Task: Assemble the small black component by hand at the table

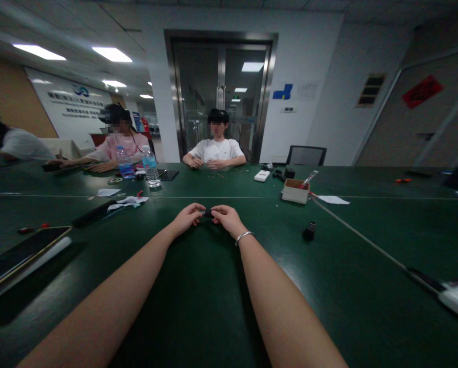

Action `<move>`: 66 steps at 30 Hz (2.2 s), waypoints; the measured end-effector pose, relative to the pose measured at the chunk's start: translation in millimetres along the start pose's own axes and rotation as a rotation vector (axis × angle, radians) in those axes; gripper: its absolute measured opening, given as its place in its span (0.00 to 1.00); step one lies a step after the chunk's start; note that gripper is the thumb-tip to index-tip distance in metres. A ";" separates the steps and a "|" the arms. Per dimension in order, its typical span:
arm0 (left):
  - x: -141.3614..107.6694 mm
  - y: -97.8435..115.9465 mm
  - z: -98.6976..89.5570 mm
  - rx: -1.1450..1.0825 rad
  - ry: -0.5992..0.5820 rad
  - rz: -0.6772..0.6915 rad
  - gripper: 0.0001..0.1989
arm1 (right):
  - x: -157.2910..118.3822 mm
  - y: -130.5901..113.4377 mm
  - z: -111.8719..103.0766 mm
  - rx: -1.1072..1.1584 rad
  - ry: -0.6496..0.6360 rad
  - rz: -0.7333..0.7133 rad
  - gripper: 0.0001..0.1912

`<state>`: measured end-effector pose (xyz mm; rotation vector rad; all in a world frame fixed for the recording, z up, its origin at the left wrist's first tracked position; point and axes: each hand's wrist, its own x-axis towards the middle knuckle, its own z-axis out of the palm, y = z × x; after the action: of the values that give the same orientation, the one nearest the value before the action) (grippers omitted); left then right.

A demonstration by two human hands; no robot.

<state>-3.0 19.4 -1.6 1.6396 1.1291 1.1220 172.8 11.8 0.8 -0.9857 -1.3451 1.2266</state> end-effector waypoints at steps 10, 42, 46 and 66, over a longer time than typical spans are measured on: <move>-2.5 2.9 -0.5 0.019 -0.010 -0.002 0.13 | 2.3 3.6 -1.5 0.005 -0.016 -0.002 0.07; 0.1 -1.8 -1.6 0.071 -0.011 0.025 0.13 | 0.4 1.3 -0.3 -0.002 -0.016 0.003 0.07; 1.1 -3.2 -2.1 0.109 -0.013 0.073 0.14 | -0.8 0.4 -0.7 -0.010 -0.021 -0.003 0.07; 0.6 0.0 -0.8 0.039 -0.025 0.013 0.15 | 1.1 2.8 -1.6 0.004 -0.021 -0.010 0.08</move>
<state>-3.7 20.1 -1.3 1.6885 1.1326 1.0909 174.1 13.6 -1.8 -0.9646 -1.3623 1.2345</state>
